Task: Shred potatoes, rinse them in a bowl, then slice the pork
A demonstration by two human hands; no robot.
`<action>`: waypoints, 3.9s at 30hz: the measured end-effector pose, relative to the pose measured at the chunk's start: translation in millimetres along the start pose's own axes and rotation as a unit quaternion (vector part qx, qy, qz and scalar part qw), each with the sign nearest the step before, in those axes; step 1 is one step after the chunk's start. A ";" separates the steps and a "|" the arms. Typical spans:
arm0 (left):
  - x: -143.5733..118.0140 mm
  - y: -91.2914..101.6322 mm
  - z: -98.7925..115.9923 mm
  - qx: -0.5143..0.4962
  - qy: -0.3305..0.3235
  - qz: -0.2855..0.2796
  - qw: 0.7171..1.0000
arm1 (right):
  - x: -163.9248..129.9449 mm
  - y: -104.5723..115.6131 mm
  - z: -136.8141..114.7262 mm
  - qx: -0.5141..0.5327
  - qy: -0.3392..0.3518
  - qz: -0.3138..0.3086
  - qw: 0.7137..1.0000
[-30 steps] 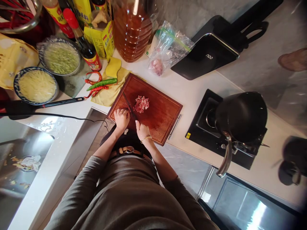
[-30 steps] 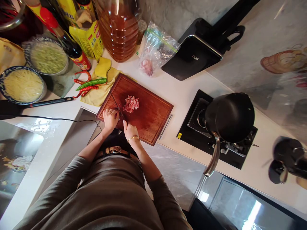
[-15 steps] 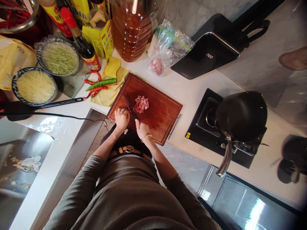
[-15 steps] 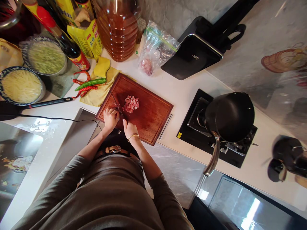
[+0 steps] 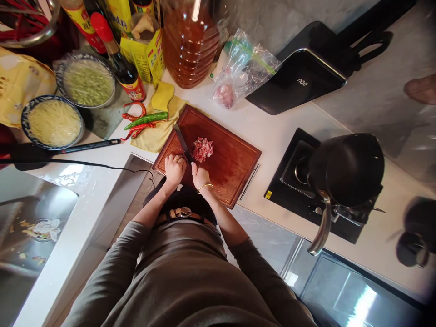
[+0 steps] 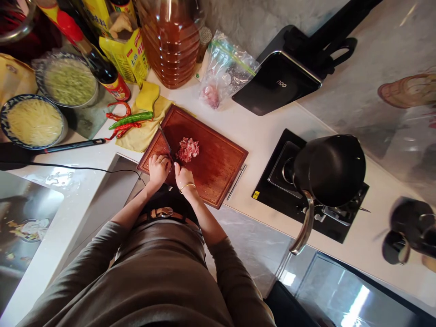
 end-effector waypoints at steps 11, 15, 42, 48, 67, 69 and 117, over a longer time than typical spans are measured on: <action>-3.1 0.5 -2.8 -0.024 0.024 0.003 0.999 | -18.3 9.1 3.7 -0.030 -0.010 0.014 0.999; -3.4 -0.4 -3.7 -0.013 0.024 0.007 1.000 | -29.5 5.1 0.6 -0.047 -0.008 -0.009 0.999; -1.9 0.3 -1.8 0.017 0.015 0.021 1.000 | -39.4 2.4 -4.6 -0.083 -0.026 -0.029 0.996; -1.4 0.5 -0.6 0.030 0.005 0.023 0.999 | -32.0 2.1 -6.9 -0.080 -0.043 -0.034 0.995; -1.5 8.1 -9.8 -0.046 0.034 0.069 0.996 | -3.0 -22.1 55.4 0.529 -0.101 -0.048 0.841; 0.1 8.9 -11.6 -0.051 0.043 0.072 0.995 | -0.5 -23.4 56.9 0.574 -0.092 -0.064 0.812; -4.6 17.9 -19.8 0.024 -0.045 -0.048 0.998 | -47.9 17.9 26.4 0.047 0.028 0.044 0.998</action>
Point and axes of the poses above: each hand's wrist, its own x-axis towards the middle knuckle, its own y-axis out of the back of the hand, z = x × y, the point moved 8 cm from there along x, towards the middle knuckle, and after that the axes turned 9 degrees about y, right-handed, at the moved point
